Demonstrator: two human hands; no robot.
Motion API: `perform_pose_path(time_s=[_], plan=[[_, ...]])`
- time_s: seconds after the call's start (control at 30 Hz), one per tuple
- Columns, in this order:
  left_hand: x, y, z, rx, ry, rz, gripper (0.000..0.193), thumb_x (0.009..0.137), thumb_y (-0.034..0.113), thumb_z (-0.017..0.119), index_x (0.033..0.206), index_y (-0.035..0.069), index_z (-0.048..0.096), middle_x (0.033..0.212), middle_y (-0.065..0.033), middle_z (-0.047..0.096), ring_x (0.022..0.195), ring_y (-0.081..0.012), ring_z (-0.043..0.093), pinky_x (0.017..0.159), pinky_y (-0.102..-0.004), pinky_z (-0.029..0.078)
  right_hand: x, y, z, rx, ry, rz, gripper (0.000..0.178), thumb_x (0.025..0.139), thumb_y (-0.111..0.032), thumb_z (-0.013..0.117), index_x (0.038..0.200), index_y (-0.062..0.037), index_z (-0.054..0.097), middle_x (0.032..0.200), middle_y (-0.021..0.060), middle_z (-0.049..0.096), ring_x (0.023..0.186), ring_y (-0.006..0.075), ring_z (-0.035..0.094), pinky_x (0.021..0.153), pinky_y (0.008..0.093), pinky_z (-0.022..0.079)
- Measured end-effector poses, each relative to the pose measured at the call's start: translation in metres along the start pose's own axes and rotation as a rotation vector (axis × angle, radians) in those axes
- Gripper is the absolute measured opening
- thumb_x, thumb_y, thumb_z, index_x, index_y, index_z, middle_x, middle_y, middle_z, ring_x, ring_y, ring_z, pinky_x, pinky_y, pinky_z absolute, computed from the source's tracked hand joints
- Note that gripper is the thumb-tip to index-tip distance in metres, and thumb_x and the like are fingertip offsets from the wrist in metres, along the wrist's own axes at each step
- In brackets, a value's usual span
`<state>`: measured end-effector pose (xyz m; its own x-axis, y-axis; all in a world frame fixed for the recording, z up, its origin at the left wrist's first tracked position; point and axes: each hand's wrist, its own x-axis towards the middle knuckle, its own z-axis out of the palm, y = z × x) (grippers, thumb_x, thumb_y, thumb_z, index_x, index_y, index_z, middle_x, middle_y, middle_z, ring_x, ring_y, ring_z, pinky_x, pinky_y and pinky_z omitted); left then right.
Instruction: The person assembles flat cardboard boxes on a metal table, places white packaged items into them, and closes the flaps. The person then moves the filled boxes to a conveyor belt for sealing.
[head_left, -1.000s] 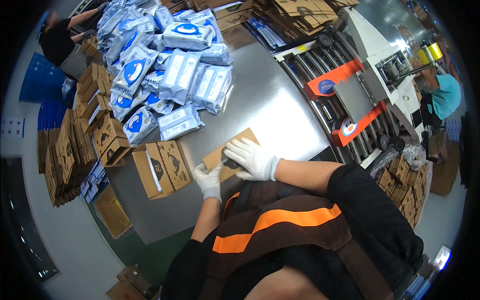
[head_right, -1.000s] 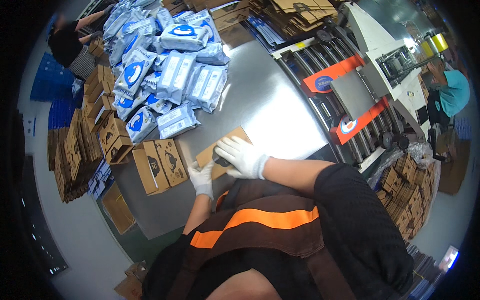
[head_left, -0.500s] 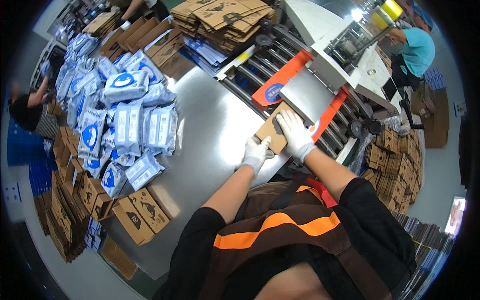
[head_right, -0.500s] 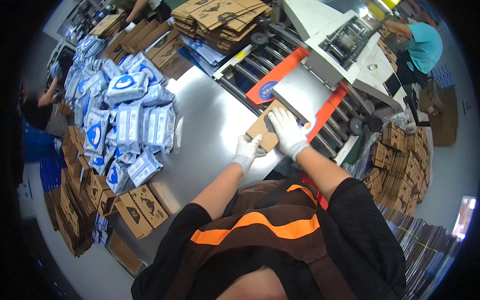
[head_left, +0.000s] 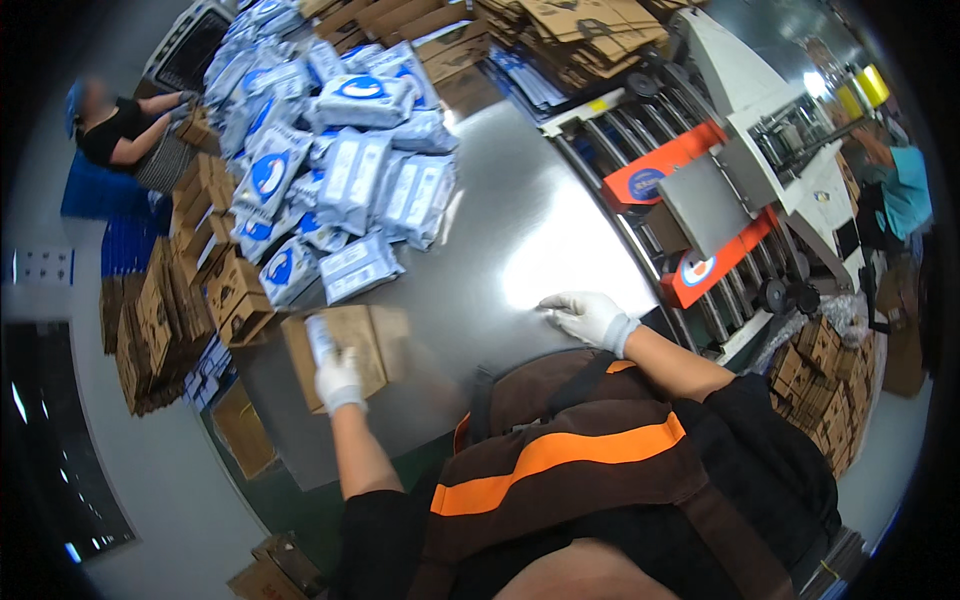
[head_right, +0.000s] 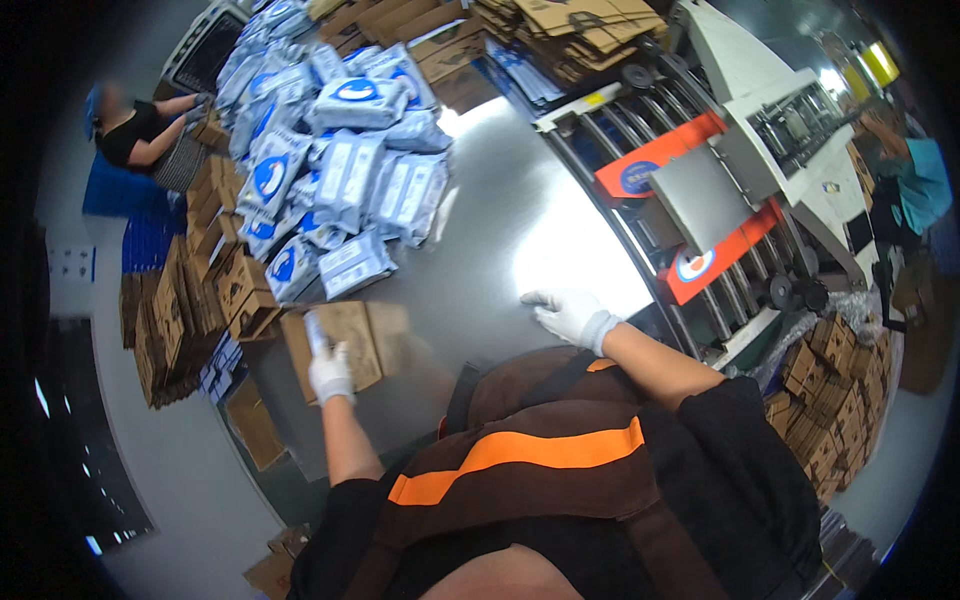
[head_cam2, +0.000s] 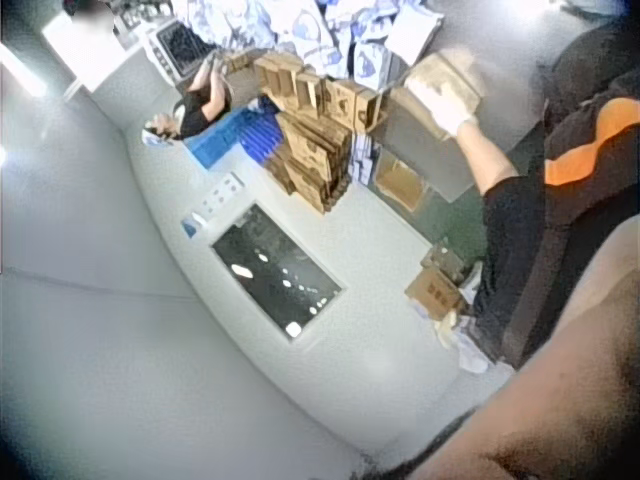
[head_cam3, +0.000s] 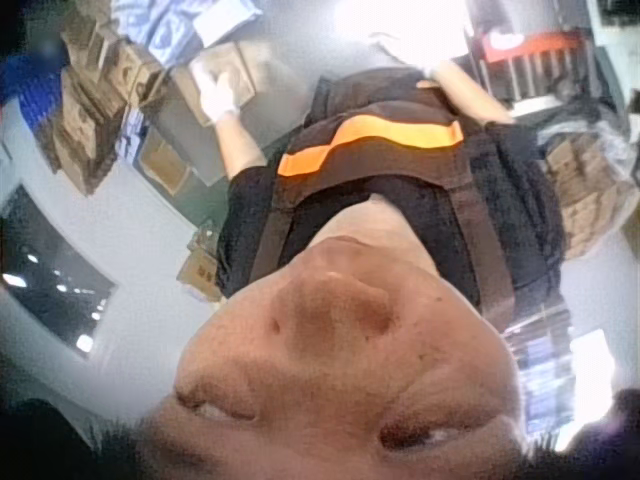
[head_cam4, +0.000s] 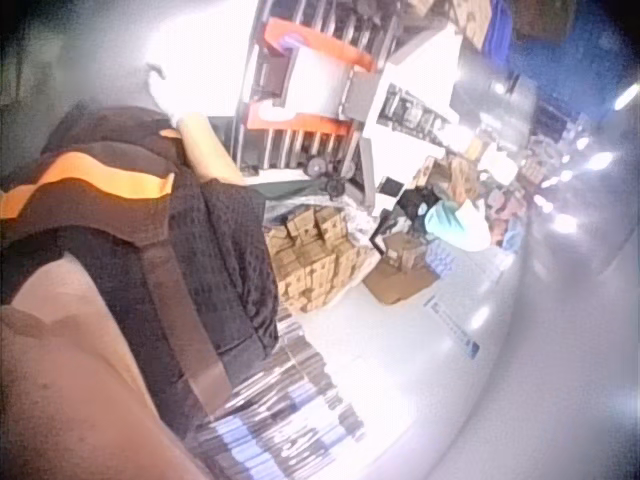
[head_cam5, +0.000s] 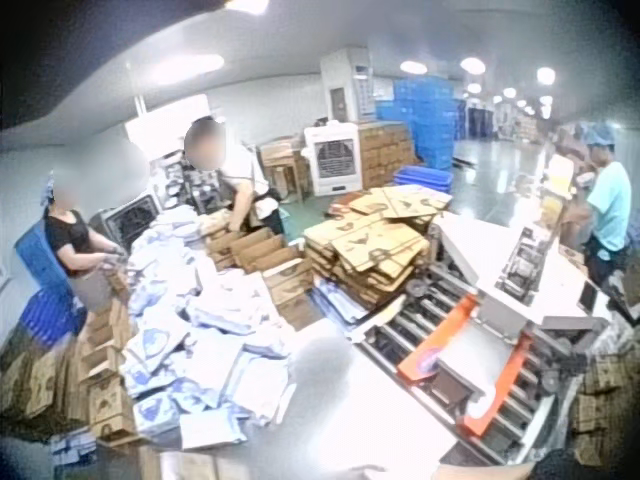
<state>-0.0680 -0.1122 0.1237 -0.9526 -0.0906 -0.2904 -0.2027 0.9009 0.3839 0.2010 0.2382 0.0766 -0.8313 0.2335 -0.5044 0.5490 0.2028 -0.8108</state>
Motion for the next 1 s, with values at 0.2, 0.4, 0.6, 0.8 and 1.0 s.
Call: perform_pose_path(time_s=[0.2, 0.4, 0.6, 0.8, 1.0], plan=[[-0.089, -0.005, 0.042, 0.154, -0.371, 0.836, 0.032, 0.087, 0.038, 0.075, 0.109, 0.014, 0.076, 0.109, -0.0133, 0.072, 0.105, -0.0353, 0.067, 0.096, -0.0448, 0.052, 0.043, -0.107, 0.066, 0.135, -0.066, -0.167, 0.028, 0.1, -0.025, 0.066, 0.115, -0.0024, 0.066, 0.083, 0.0041, 0.069, 0.064, 0.0106, 0.062, 0.058, 0.0284, 0.052], [-0.108, -0.044, 0.012, -0.153, 0.191, 0.832, 0.036, 0.083, 0.038, 0.081, 0.101, 0.007, 0.075, 0.105, -0.0091, 0.067, 0.108, -0.0342, 0.063, 0.091, -0.0459, 0.053, 0.048, -0.099, 0.104, -0.422, 0.22, -0.63, 0.019, 0.092, -0.025, 0.071, 0.085, -0.0071, 0.067, 0.088, 0.0125, 0.068, 0.08, 0.0276, 0.068, 0.072, 0.0394, 0.055], [-0.073, -0.035, 0.034, -0.282, -0.603, 0.858, 0.028, 0.09, 0.034, 0.073, 0.099, 0.008, 0.077, 0.093, -0.0153, 0.073, 0.088, -0.0335, 0.071, 0.08, -0.0408, 0.057, 0.072, -0.123, 0.12, -0.33, -0.327, -0.202, 0.023, 0.087, -0.033, 0.071, 0.087, -0.011, 0.076, 0.085, 0.0112, 0.075, 0.077, 0.0274, 0.071, 0.072, 0.0399, 0.055], [-0.034, -0.044, 0.072, -0.224, 0.019, 0.626, 0.041, 0.079, 0.036, 0.087, 0.086, 0.003, 0.064, 0.088, -0.0116, 0.066, 0.08, -0.0323, 0.065, 0.075, -0.0416, 0.053, 0.058, -0.161, 0.128, -0.445, 0.237, -0.697, 0.052, 0.084, -0.036, 0.072, 0.128, -0.0095, 0.066, 0.117, 0.012, 0.07, 0.108, 0.0295, 0.066, 0.094, 0.0413, 0.051], [-0.039, -0.042, 0.117, -0.772, -0.373, 0.363, 0.07, 0.064, 0.013, 0.099, 0.109, 0.006, 0.047, 0.105, -0.008, 0.056, 0.087, -0.0132, 0.062, 0.075, -0.0291, 0.057, 0.028, -0.073, 0.145, -0.917, 0.174, -0.685, 0.061, 0.089, -0.024, 0.064, 0.145, -0.0041, 0.048, 0.151, 0.0201, 0.048, 0.143, 0.036, 0.044, 0.122, 0.0485, 0.029]])
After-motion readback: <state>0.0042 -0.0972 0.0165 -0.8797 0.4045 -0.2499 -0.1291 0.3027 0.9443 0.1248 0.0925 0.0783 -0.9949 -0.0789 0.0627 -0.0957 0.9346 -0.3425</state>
